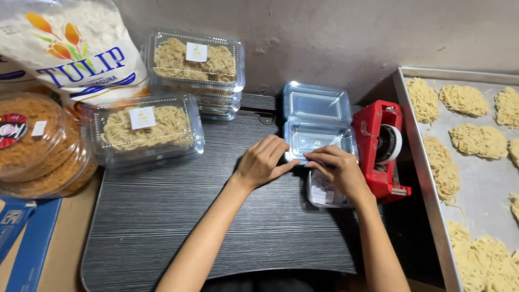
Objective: The person places dried noodle portions into clear plastic containers, seals them with lids, and affixes small labels to the top. The person uses a red tape dispenser to apply tape to the labels and stacks the finished packages on the left side of the table.
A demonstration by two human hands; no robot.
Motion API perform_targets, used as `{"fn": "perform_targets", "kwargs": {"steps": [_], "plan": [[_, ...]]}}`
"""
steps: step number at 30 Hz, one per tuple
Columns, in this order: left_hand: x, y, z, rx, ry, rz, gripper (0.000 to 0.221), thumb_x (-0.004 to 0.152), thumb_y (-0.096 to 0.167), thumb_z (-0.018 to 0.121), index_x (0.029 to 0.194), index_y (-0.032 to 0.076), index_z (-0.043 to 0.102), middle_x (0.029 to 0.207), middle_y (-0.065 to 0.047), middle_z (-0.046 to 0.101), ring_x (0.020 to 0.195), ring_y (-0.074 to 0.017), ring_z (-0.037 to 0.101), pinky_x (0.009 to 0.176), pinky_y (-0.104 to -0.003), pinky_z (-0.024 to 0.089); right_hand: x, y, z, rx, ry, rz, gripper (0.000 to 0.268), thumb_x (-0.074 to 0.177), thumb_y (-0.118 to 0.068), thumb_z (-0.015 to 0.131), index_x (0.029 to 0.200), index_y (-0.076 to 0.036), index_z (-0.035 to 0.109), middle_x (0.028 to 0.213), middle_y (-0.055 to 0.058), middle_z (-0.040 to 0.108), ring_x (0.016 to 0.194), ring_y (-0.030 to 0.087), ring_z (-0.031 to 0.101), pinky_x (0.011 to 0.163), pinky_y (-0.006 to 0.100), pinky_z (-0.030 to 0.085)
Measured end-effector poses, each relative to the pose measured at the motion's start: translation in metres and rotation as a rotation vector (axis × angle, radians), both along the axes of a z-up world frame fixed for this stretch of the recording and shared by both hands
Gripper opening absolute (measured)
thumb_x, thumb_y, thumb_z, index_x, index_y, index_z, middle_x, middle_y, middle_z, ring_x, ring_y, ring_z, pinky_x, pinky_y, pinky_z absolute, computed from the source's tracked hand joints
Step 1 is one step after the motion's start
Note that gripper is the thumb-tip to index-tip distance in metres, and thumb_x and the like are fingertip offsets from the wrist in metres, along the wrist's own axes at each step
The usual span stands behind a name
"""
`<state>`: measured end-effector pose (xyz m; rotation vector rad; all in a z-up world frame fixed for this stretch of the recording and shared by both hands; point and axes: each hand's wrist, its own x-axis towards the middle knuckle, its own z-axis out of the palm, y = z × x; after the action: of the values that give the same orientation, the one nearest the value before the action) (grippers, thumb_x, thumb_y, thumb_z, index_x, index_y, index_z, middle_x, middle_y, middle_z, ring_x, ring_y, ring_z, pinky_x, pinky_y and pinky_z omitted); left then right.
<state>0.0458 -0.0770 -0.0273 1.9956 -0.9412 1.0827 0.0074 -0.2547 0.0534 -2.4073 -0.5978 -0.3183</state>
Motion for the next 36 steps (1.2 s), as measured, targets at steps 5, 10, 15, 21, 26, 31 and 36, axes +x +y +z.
{"fn": "perform_targets", "kwargs": {"steps": [5,10,15,21,26,31,36], "plan": [[-0.004,-0.001,0.0,0.077,-0.003,-0.034,0.032,0.08,0.035,0.063,0.084,0.004,0.054,0.077,-0.005,0.052,0.078,-0.0207,0.058,0.068,-0.028,0.05,0.001,-0.01,-0.016,-0.004,-0.062,-0.005,0.01,0.078,-0.011,0.064,0.085,-0.012,0.07,0.076,0.005,0.067,0.074,0.025,0.064,0.067,0.032,0.051],[-0.003,-0.003,-0.003,0.078,-0.023,-0.037,0.023,0.084,0.029,0.06,0.082,0.006,0.055,0.077,-0.004,0.052,0.079,-0.0195,0.058,0.067,-0.027,0.05,0.0,-0.013,-0.016,-0.073,-0.124,0.03,0.015,0.077,-0.015,0.066,0.091,-0.011,0.069,0.08,0.002,0.068,0.077,0.021,0.064,0.068,0.03,0.051],[-0.002,-0.002,0.0,0.07,0.009,-0.053,0.022,0.085,0.028,0.06,0.084,0.007,0.055,0.078,-0.004,0.053,0.08,-0.0188,0.058,0.068,-0.026,0.051,0.0,-0.016,-0.022,-0.098,-0.159,0.009,0.012,0.08,-0.014,0.064,0.091,-0.012,0.069,0.08,0.0,0.068,0.077,0.019,0.063,0.068,0.028,0.052],[-0.003,0.0,0.006,0.01,-0.004,-0.064,0.016,0.085,0.021,0.06,0.083,0.006,0.057,0.078,-0.003,0.053,0.078,-0.0194,0.059,0.065,-0.026,0.051,-0.001,-0.011,-0.018,-0.06,-0.265,0.021,0.008,0.083,-0.009,0.06,0.088,-0.008,0.066,0.076,0.002,0.066,0.07,0.022,0.062,0.062,0.03,0.052],[-0.003,-0.001,0.003,-0.036,-0.042,-0.024,0.009,0.086,0.015,0.059,0.081,0.008,0.059,0.078,-0.001,0.055,0.075,-0.0168,0.059,0.065,-0.024,0.052,0.001,-0.014,-0.026,-0.055,-0.337,-0.029,0.012,0.084,-0.004,0.058,0.092,-0.01,0.065,0.075,-0.001,0.064,0.067,0.019,0.061,0.061,0.028,0.051],[-0.005,-0.002,0.006,-0.057,-0.07,-0.036,0.007,0.084,0.013,0.061,0.082,0.007,0.061,0.078,-0.003,0.058,0.074,-0.0182,0.06,0.066,-0.027,0.053,0.001,-0.012,-0.023,0.028,-0.537,-0.025,0.024,0.086,0.009,0.046,0.099,-0.002,0.064,0.081,0.007,0.063,0.067,0.024,0.06,0.062,0.032,0.051],[-0.004,-0.007,-0.002,0.019,-0.044,-0.084,0.017,0.085,0.019,0.06,0.092,0.003,0.062,0.094,-0.008,0.062,0.092,-0.0229,0.061,0.081,-0.032,0.05,-0.002,-0.006,-0.018,0.082,-0.677,-0.037,0.026,0.083,0.017,0.044,0.102,0.007,0.059,0.085,0.012,0.062,0.071,0.027,0.061,0.065,0.034,0.051]]}}
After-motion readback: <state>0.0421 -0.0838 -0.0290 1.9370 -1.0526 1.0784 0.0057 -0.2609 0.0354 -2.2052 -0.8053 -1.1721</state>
